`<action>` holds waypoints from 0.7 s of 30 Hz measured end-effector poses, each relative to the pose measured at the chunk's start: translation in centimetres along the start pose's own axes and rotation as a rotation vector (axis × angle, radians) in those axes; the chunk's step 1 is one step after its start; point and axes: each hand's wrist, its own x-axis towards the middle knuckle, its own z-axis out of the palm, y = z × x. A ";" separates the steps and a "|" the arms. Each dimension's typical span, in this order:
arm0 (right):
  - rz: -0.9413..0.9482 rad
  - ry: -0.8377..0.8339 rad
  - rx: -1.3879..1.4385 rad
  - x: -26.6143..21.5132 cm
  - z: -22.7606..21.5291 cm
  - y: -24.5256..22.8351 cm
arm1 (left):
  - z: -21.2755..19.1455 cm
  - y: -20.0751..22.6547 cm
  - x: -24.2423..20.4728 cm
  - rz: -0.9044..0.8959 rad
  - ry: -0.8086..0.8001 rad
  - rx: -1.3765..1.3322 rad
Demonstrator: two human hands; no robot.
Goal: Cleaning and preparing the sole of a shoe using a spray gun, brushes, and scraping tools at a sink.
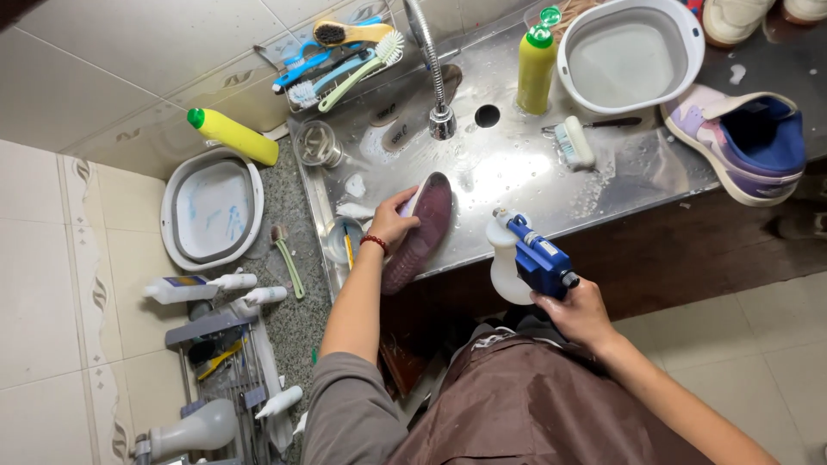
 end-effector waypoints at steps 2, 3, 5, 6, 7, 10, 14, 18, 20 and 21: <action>-0.008 -0.004 0.017 0.0 0.2 0.0 | -0.4 1.5 -1.2 0.003 0.005 -0.021; -0.023 -0.001 0.030 0.1 0.3 0.0 | -0.8 2.3 -1.8 0.017 0.010 -0.045; -0.060 -0.007 0.025 0.3 0.2 -1.5 | -1.1 1.6 -1.7 0.038 0.003 -0.069; -0.095 -0.005 0.018 0.3 0.2 -2.2 | -1.1 1.2 -1.7 0.065 -0.012 -0.095; -0.092 -0.007 0.020 0.3 0.3 -2.4 | -1.1 1.2 -1.7 0.061 -0.012 -0.093; -0.133 -0.027 -0.013 0.6 0.5 -3.0 | -0.9 1.4 -1.8 0.047 -0.025 -0.119; -0.170 -0.053 -0.003 0.4 0.6 -4.3 | -0.9 1.5 -2.0 0.040 -0.025 -0.129; -0.201 -0.051 -0.009 0.6 0.8 -5.1 | -0.8 2.0 -1.8 0.020 -0.012 -0.095; -0.186 -0.056 -0.017 0.5 0.8 -5.1 | -0.7 1.5 -1.7 0.028 -0.027 -0.112; -0.176 -0.059 -0.024 0.6 0.8 -5.1 | -0.7 1.3 -1.5 0.041 -0.038 -0.128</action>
